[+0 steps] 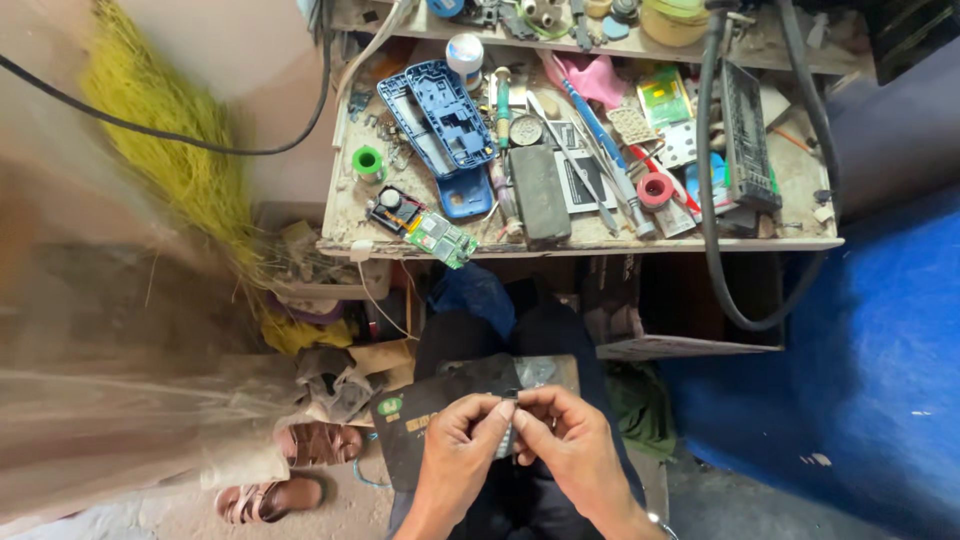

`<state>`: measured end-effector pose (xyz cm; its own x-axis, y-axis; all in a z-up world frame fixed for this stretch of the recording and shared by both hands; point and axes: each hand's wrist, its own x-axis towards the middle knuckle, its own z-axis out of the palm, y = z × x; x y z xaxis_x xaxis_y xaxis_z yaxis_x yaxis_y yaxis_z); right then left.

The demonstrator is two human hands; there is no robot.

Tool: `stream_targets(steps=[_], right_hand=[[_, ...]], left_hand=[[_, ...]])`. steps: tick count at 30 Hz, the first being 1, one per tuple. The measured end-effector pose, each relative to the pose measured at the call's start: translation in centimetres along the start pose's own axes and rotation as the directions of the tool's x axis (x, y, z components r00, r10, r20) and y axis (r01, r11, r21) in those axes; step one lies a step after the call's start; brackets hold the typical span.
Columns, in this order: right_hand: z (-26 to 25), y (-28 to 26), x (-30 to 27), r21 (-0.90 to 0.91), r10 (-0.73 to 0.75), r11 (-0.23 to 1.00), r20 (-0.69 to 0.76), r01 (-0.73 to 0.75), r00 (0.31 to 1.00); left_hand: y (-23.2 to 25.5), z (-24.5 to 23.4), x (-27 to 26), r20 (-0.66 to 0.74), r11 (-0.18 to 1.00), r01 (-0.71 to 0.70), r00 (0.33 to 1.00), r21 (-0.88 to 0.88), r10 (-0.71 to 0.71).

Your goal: The person sits on the floor and uses tweezers to manipulate a small electronic component on a black card. They peel a protective film from the component and carefully adjust its position.

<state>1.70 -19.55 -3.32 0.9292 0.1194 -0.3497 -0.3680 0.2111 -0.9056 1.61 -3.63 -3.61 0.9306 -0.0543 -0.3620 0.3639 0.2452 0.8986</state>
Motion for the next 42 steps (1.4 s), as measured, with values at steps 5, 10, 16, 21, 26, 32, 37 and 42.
stream_targets(steps=[5, 10, 16, 21, 26, 32, 37, 42], right_hand=[[-0.4, 0.3, -0.1, -0.033, -0.003, 0.999, -0.122, -0.001, 0.993], [-0.4, 0.5, -0.8, -0.138, -0.035, 0.990, -0.139, 0.016, 0.990], [1.3, -1.4, -1.3, -0.430, -0.247, 0.888, -0.143, 0.165, 0.958], [3.6, -2.7, -2.5, -0.738, -0.614, 0.450, 0.153, 0.503, 0.774], [4.2, -2.2, -1.6, -0.783, -0.642, 0.249, 0.307, 0.570, 0.702], [2.4, -1.5, -1.9, -0.636, -0.426, 0.671, 0.090, 0.381, 0.900], [-1.2, -3.9, 0.0, -0.300, -0.086, 0.951, -0.045, 0.069, 0.995], [-1.4, -5.4, 1.2, -0.441, -0.110, 0.889, 0.064, 0.127, 0.992]], left_hand=[[-0.9, -0.6, 0.9, -0.092, 0.987, 0.087, 0.991, -0.136, -0.100], [-0.4, -0.7, 1.3, 0.002, 0.918, 0.055, 0.998, -0.392, -0.058], [1.1, -0.2, 0.7, 0.079, 0.841, 0.114, 0.993, -0.529, -0.086], [1.2, 0.1, 0.7, 0.058, 0.826, 0.142, 0.990, -0.546, -0.131], [0.8, 0.8, 0.2, 0.035, 0.851, 0.090, 0.996, -0.518, -0.084], [0.2, 0.5, 0.1, -0.039, 0.940, 0.048, 0.997, -0.338, -0.065], [0.2, 0.4, -0.9, -0.098, 0.998, 0.021, 0.995, -0.060, -0.027], [1.4, 0.7, -1.8, -0.096, 0.960, -0.150, 0.980, 0.237, 0.176]])
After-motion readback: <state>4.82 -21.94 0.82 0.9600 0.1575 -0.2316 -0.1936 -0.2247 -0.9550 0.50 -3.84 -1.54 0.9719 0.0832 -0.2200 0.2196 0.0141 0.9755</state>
